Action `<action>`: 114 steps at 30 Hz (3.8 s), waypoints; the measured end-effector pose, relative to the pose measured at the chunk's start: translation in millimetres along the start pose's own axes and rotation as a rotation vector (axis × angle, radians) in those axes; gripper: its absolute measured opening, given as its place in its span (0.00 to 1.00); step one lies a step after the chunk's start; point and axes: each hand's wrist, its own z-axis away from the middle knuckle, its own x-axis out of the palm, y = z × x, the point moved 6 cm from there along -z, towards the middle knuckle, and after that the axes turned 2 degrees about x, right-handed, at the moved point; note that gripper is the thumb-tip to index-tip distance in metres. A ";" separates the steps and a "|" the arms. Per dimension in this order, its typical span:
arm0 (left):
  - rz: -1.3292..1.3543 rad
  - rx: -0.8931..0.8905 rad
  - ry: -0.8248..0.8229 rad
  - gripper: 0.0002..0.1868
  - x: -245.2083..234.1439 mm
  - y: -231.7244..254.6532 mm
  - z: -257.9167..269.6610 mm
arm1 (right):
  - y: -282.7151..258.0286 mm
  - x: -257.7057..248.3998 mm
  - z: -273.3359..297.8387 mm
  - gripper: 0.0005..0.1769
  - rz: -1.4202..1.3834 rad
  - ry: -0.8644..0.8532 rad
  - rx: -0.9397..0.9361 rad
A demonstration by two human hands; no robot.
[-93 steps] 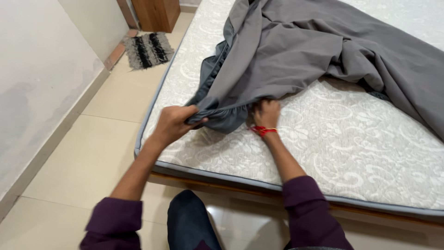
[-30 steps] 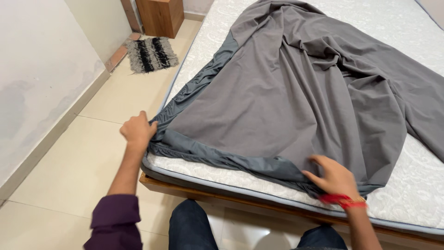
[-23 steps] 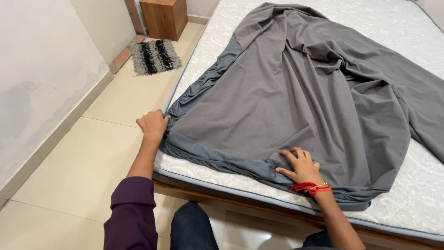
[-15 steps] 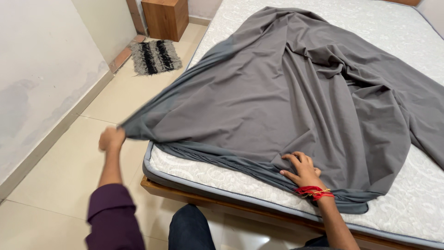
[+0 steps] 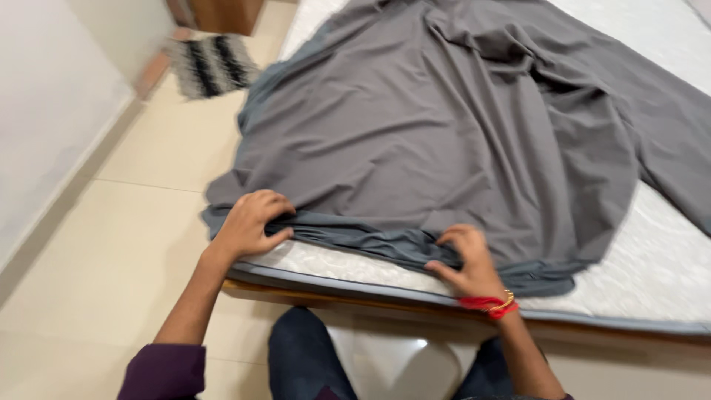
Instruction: The person unfolds a gray bedsheet on a mattress and tucks the elastic corners under the bottom edge of the bed by hand.
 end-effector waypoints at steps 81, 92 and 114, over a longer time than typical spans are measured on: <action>-0.185 -0.875 0.363 0.21 -20.6 -72.1 136.4 | 175.5 -99.3 85.2 0.15 0.680 -0.021 0.868; -0.422 -0.405 0.356 0.06 -6.6 2.5 102.2 | 1.5 43.7 -17.7 0.17 0.427 -0.105 -0.023; -0.308 -0.763 0.374 0.14 -6.9 -50.6 110.9 | 39.2 19.7 -26.8 0.10 0.673 -0.191 0.201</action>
